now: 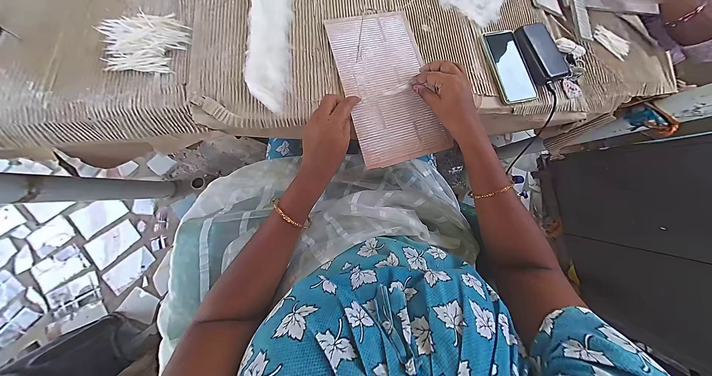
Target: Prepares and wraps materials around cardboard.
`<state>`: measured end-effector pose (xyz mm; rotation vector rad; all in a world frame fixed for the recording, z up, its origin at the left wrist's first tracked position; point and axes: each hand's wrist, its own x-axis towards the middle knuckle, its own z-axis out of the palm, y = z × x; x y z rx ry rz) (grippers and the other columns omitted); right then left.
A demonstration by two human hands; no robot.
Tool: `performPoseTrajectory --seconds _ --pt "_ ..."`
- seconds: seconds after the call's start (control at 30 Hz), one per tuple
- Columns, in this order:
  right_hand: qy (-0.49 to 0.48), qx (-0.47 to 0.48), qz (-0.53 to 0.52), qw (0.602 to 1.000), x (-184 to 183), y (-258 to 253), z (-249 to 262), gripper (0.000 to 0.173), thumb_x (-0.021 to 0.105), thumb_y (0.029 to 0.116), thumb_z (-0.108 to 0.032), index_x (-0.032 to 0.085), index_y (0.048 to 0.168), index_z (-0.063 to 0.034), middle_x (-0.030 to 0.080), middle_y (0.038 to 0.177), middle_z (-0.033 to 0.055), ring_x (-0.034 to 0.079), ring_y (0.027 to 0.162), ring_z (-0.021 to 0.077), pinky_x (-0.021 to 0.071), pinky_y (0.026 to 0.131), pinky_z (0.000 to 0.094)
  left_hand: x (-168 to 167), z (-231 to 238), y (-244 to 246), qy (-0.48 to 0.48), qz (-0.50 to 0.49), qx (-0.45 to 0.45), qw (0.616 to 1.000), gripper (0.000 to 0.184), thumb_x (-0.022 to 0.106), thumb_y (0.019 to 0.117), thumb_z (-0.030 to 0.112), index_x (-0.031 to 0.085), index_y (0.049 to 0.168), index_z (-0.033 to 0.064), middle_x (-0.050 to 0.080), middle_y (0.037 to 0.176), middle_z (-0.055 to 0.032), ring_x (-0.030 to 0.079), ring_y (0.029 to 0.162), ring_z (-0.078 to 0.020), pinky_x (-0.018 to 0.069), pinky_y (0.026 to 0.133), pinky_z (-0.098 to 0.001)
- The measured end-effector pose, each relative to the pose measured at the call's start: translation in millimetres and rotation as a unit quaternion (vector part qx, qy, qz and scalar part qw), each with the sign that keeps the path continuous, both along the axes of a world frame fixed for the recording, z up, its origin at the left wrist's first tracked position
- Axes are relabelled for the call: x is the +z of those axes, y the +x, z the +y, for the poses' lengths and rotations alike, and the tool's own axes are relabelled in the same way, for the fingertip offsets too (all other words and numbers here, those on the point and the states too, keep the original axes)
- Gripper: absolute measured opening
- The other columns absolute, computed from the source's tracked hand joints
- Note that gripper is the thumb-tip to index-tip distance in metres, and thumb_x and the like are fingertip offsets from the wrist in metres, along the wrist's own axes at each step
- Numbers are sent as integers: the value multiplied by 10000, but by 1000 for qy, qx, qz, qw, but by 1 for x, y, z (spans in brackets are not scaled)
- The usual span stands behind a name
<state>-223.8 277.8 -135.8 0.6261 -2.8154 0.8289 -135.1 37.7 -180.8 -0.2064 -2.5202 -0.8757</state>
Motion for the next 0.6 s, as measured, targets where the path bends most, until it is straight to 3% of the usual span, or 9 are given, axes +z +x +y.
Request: performPoseTrajectory --seconds 0.23,0.43,0.6 --pt "-22 11 -29 999 2 -1 2 194 642 991 -159 777 1112 -90 684 1236 132 574 1224 312 400 1075 467 8 -4 -4 -28 -21 -2 999 302 511 1036 5 737 1226 65 676 1097 -214 694 950 -358 576 786 -440" --pt "-22 8 -38 999 2 -2 2 194 639 993 -162 774 1116 -95 680 1241 122 567 1235 305 389 1088 471 9 0 -8 -26 -16 4 1000 323 503 1033 2 747 1225 91 681 1126 -208 701 934 -359 576 745 -459" --pt "-27 1 -43 999 2 -1 1 197 653 983 -156 771 1127 -91 674 1238 135 571 1216 321 409 1068 475 9 5 -8 -11 -7 -4 1000 311 515 1028 -7 750 1209 85 671 1085 -199 689 903 -318 570 763 -401"
